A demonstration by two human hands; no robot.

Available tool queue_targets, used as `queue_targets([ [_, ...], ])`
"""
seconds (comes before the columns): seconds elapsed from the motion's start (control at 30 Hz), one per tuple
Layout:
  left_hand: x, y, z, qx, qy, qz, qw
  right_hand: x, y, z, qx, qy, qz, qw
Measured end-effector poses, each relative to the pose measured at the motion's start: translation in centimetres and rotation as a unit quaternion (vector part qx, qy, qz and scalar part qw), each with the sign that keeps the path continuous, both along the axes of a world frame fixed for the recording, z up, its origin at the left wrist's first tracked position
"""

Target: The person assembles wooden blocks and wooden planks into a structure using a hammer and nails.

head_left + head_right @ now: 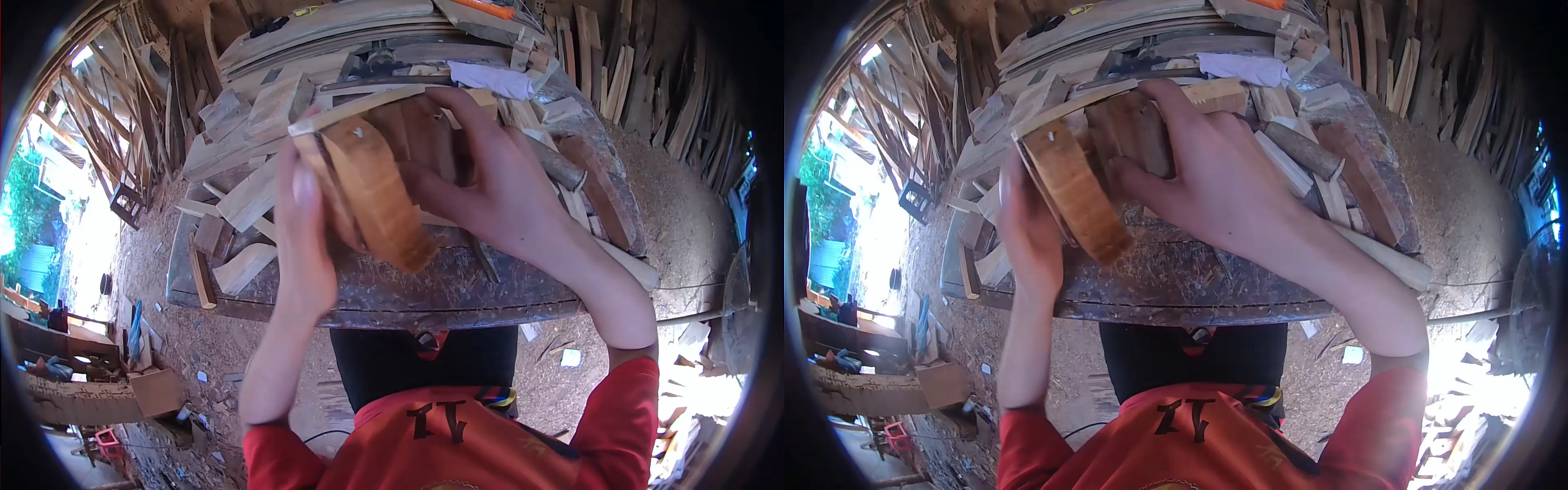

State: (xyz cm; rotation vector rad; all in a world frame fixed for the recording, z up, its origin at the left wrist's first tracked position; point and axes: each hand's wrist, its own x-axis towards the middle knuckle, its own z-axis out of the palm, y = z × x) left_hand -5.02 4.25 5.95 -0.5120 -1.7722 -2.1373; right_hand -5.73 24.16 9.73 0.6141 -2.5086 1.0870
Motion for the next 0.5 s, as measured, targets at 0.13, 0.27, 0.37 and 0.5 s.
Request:
queue_targets([
  [0.13,4.1,-1.0,-2.5,-0.284,0.198,0.222,0.912,0.8,-0.6,-0.3,-0.007,-0.063,-0.005,0.998],
  [0.27,6.2,-0.9,-4.1,-0.278,0.133,0.256,0.916,2.6,-2.0,-0.7,0.014,-0.115,0.025,0.993],
  [0.37,6.3,-2.0,-6.5,-0.163,-0.014,0.218,0.962,4.6,-2.4,-0.9,-0.007,-0.188,0.063,0.980],
  [0.5,6.8,-3.6,-5.6,-0.356,0.049,0.295,0.886,7.1,-1.5,-0.4,0.008,-0.258,0.061,0.964],
])
